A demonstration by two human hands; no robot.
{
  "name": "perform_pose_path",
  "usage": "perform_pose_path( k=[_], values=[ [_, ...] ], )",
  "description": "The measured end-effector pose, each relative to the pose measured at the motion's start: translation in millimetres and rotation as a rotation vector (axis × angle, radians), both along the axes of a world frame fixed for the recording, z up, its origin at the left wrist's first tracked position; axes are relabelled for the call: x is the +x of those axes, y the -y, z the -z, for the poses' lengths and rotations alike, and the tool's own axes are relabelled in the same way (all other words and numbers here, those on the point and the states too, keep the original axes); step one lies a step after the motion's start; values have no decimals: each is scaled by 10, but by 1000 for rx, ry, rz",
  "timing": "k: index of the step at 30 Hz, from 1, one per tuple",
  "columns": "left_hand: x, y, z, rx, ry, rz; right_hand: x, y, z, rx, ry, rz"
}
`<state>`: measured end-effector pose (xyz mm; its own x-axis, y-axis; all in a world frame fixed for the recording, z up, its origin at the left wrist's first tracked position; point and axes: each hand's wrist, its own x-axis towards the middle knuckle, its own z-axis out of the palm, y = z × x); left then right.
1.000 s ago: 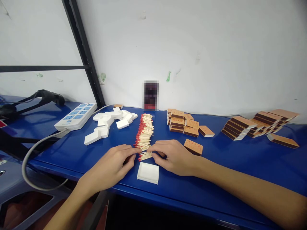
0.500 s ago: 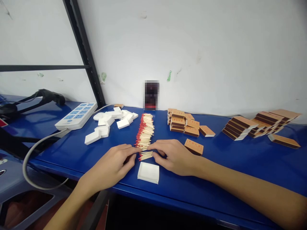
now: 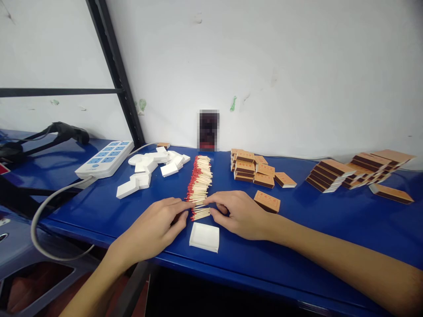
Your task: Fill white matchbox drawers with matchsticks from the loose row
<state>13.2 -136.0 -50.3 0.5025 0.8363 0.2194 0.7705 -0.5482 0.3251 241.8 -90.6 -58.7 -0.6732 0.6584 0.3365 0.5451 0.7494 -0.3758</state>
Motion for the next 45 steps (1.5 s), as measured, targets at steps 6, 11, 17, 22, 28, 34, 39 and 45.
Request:
perform_pose_path(
  k=[6, 11, 17, 22, 28, 34, 39, 45],
  values=[
    [-4, -5, -6, 8, 5, 6, 2, 2, -3, -9, 6, 5],
    [5, -13, -12, 13, 34, 18, 14, -6, 6, -14, -6, -17],
    [12, -17, -26, -17, 53, 26, 17, -26, 26, -44, -31, -22],
    [7, -9, -37, -52, 40, 21, 15, -33, 18, -71, -37, -13],
    [12, -5, -36, -49, 45, 23, 8, -35, -15, -167, -41, 23],
    [22, -11, -31, -53, 75, 4, -17, -50, -17, -174, -58, 8],
    [24, -24, -26, -50, 54, -6, -25, -36, -15, -144, -46, 1],
    [47, -38, -36, -28, 37, -5, -55, -28, -3, -94, -37, -64]
  ],
)
